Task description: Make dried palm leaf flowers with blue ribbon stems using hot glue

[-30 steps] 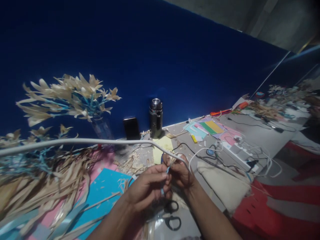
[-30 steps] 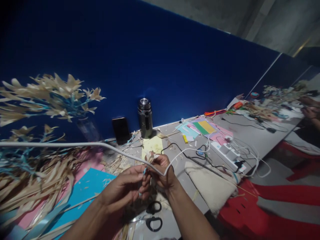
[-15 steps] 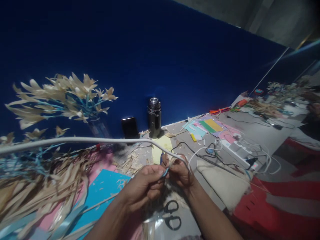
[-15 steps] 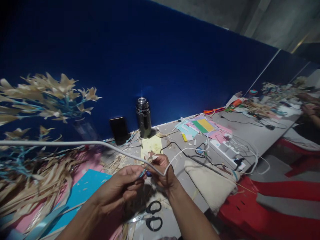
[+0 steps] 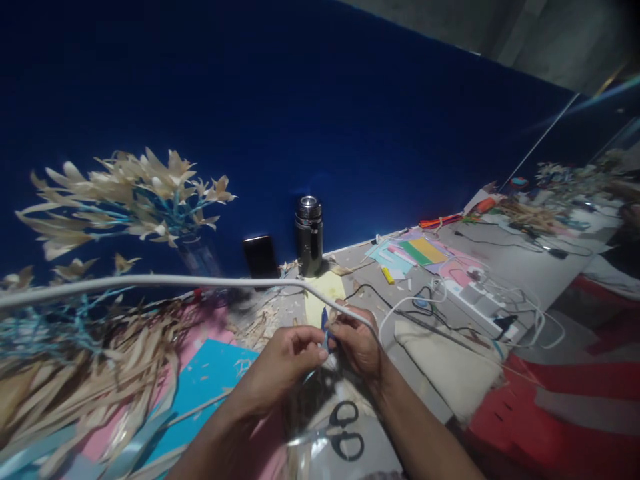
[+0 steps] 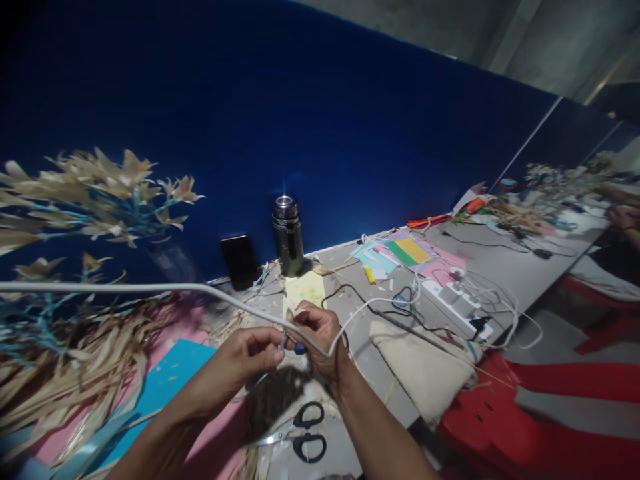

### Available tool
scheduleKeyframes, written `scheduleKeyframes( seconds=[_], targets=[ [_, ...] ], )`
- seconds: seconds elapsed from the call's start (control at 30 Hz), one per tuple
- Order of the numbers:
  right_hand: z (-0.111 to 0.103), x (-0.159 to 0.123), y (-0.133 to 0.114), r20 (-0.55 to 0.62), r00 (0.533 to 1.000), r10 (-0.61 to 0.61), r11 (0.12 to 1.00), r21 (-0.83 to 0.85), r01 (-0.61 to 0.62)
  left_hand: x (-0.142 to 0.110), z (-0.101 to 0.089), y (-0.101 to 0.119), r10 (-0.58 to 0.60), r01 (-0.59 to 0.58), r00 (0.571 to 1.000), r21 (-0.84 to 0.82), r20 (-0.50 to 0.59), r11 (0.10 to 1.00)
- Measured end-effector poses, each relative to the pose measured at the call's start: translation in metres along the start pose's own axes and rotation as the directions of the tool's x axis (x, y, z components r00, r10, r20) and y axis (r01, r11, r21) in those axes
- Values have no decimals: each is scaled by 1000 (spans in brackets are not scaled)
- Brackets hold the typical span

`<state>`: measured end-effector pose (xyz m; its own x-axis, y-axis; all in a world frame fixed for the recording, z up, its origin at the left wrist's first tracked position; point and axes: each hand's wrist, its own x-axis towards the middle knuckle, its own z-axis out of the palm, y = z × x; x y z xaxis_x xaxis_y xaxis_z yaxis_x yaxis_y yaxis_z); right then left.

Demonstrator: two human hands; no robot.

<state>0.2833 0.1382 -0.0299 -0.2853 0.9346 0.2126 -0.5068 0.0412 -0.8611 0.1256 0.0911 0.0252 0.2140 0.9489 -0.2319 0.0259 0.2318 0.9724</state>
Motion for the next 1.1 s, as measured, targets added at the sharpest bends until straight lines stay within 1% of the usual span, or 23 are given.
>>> scheduleKeyframes(
  seconds=[0.1, 0.23, 0.3, 0.33, 0.4, 0.47, 0.57, 0.67, 0.73, 0.83, 0.93, 1.1],
  targets=[
    [0, 0, 2, 2, 1000, -4, 1000, 16, 4, 1, 2, 1, 54, -54, 999, 63, 10, 997],
    [2, 1, 1, -24, 1000, -3, 999, 36, 4, 5, 3, 1, 125, -124, 992, 101, -3, 987],
    [3, 0, 0, -18, 1000, 17, 998, 66, -16, 6, 4, 0, 135, -137, 990, 78, 36, 987],
    [3, -1, 0, -5, 999, 34, 996, 81, -34, 7, 6, 0, 127, -131, 989, 53, 74, 990],
    [4, -2, 0, 34, 995, 95, 989, 111, -99, 9, 9, -4, 92, -84, 985, -60, 147, 995],
    [5, -4, -1, 65, 986, 152, 979, 124, -159, 10, 12, -9, 29, 21, 978, -237, 205, 971],
    [7, -4, -2, 56, 983, 173, 970, 166, -180, 12, 15, -18, -45, 197, 948, -469, 315, 861],
    [9, -2, -5, 52, 983, 177, 960, 210, -184, 11, 13, -21, -35, 307, 901, -582, 432, 753],
    [9, -1, -8, 44, 984, 173, 959, 221, -178, 11, 11, -21, -24, 350, 883, -625, 468, 697],
    [7, -1, -10, 46, 982, 183, 956, 225, -189, 9, 9, -19, -37, 372, 883, -651, 467, 661],
    [4, -2, -9, 73, 973, 221, 945, 232, -232, 8, 10, -18, -53, 365, 894, -654, 445, 663],
    [0, -2, -6, 109, 973, 204, 931, 285, -227, 6, 13, -18, -75, 342, 906, -615, 417, 711]
  ],
)
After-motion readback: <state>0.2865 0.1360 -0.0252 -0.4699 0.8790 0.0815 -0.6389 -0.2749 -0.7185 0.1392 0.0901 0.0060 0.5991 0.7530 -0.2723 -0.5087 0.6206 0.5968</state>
